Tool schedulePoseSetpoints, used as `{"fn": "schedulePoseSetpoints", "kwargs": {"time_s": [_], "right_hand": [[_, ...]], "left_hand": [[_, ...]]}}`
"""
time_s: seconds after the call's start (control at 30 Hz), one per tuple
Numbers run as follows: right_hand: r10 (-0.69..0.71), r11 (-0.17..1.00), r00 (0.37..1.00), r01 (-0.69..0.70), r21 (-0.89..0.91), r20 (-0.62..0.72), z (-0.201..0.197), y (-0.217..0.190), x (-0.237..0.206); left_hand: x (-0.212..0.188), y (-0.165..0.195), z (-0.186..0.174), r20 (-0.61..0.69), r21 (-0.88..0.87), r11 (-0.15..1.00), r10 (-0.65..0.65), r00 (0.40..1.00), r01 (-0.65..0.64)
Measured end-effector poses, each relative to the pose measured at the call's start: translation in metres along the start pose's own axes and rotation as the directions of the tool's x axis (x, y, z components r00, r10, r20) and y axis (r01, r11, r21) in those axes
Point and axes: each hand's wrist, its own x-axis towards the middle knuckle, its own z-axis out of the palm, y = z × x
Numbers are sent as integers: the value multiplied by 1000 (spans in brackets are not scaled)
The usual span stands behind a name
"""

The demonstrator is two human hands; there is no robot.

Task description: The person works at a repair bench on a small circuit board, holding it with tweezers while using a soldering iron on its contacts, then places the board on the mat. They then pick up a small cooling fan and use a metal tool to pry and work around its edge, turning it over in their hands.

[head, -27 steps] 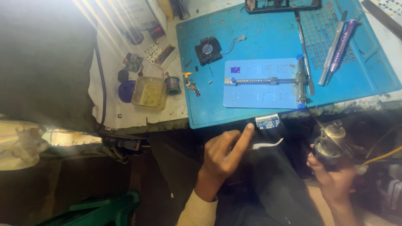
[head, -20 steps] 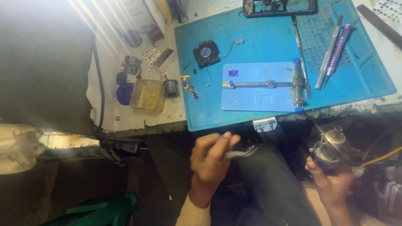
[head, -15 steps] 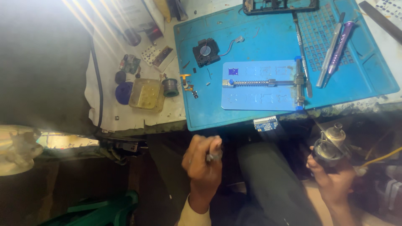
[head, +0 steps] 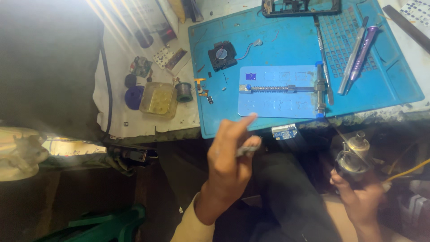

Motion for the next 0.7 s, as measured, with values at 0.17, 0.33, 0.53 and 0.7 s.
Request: {"fn": "schedulePoseSetpoints", "kwargs": {"time_s": [0.17, 0.33, 0.53, 0.7], "right_hand": [[-24, 999, 1000, 24, -49, 6, 1, -1, 1], [-27, 998, 999, 29, -60, 25, 1, -6, 1], [1, 997, 1000, 0, -79, 13, 2, -6, 0], [-12, 999, 1000, 13, -47, 25, 2, -2, -1]], "left_hand": [[3, 16, -19, 71, -213, 934, -277, 958, 286], [12, 26, -34, 237, 311, 949, -24, 971, -52], [18, 24, -22, 328, 458, 844, 131, 936, -279], [14, 17, -13, 351, 460, 843, 115, 929, -279]]}}
